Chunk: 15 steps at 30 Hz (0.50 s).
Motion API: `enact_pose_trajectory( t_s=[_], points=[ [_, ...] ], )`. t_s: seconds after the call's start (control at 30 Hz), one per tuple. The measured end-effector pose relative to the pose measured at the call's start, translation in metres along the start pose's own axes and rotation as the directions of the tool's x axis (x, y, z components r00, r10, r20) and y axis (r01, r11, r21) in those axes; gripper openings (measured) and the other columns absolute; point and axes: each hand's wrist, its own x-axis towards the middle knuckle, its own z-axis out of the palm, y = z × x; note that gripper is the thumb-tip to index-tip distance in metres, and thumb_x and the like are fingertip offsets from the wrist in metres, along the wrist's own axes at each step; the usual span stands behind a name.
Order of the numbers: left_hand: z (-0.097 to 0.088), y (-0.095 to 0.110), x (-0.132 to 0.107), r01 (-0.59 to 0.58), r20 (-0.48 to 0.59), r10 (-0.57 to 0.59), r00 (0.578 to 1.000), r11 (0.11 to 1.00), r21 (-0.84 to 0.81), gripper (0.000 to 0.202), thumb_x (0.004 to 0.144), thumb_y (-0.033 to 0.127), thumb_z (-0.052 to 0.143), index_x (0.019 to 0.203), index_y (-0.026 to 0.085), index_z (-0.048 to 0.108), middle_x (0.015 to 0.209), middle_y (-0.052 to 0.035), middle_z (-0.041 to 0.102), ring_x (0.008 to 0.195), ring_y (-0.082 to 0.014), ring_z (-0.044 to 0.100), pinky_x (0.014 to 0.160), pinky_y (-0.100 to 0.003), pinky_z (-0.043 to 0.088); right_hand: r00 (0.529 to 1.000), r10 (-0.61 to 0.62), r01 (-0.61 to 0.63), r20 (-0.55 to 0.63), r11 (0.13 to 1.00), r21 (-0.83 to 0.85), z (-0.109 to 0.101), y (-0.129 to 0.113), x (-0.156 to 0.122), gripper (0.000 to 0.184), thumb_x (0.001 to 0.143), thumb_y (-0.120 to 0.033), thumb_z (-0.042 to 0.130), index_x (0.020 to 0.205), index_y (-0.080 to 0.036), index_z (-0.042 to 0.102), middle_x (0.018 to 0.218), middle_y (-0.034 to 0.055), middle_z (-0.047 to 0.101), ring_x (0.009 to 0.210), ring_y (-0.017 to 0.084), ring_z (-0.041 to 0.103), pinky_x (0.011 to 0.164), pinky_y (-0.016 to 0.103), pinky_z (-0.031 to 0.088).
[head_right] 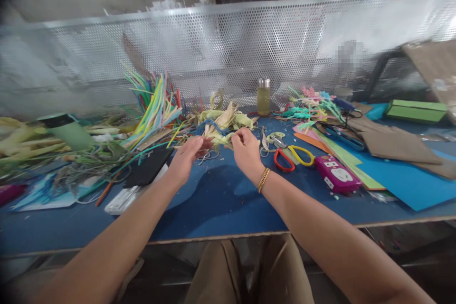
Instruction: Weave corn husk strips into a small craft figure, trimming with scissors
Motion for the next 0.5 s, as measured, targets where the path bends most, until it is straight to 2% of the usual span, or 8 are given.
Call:
enact_pose_trajectory(
  t_s=[0.1, 0.2, 0.37, 0.5],
  points=[
    [0.001, -0.001, 0.0, -0.064, 0.057, 0.057, 0.997, 0.988, 0.14, 0.057, 0.079, 0.059, 0.067, 0.12, 0.02, 0.068, 0.126, -0.011, 0.068, 0.119, -0.0302, 0.06, 0.096, -0.04, 0.048, 0.996, 0.077, -0.074, -0.04, 0.995, 0.072, 0.003, -0.002, -0.003, 0.016, 0.086, -0.032, 0.049, 0.074, -0.022, 0.048, 0.071, 0.0005, 0.054, 0.065, 0.014, 0.058, 0.058, 0.027, 0.052],
    [0.003, -0.002, 0.0, -0.109, 0.101, 0.087, 0.991, 0.966, 0.235, 0.056, 0.084, 0.058, 0.062, 0.126, 0.022, 0.066, 0.135, -0.0101, 0.063, 0.126, -0.0303, 0.055, 0.103, -0.041, 0.044, 0.995, 0.096, -0.095, -0.006, 0.986, 0.135, 0.007, -0.003, -0.005, 0.016, 0.087, -0.034, 0.05, 0.076, -0.022, 0.048, 0.079, 0.0026, 0.058, 0.07, 0.015, 0.061, 0.059, 0.027, 0.054],
    [0.006, 0.001, -0.001, -0.162, 0.145, 0.133, 0.98, 0.964, 0.212, 0.045, 0.089, 0.054, 0.056, 0.114, 0.022, 0.073, 0.132, -0.0073, 0.066, 0.126, -0.029, 0.056, 0.108, -0.04, 0.038, 0.99, 0.13, -0.135, 0.056, 0.986, 0.096, 0.009, -0.007, -0.009, 0.017, 0.088, -0.032, 0.05, 0.075, -0.022, 0.047, 0.076, 0.001, 0.056, 0.059, 0.014, 0.06, 0.053, 0.027, 0.051],
    [0.003, 0.0, 0.001, -0.062, 0.076, 0.053, 0.996, 0.989, 0.132, 0.039, 0.087, 0.049, 0.06, 0.108, 0.02, 0.076, 0.114, -0.0065, 0.074, 0.115, -0.028, 0.061, 0.104, -0.039, 0.04, 0.983, 0.116, -0.116, 0.14, 0.993, -0.012, 0.006, -0.011, -0.009, 0.016, 0.084, -0.025, 0.052, 0.069, -0.021, 0.049, 0.07, 0.0006, 0.059, 0.059, 0.015, 0.062, 0.053, 0.027, 0.047]
  ],
)
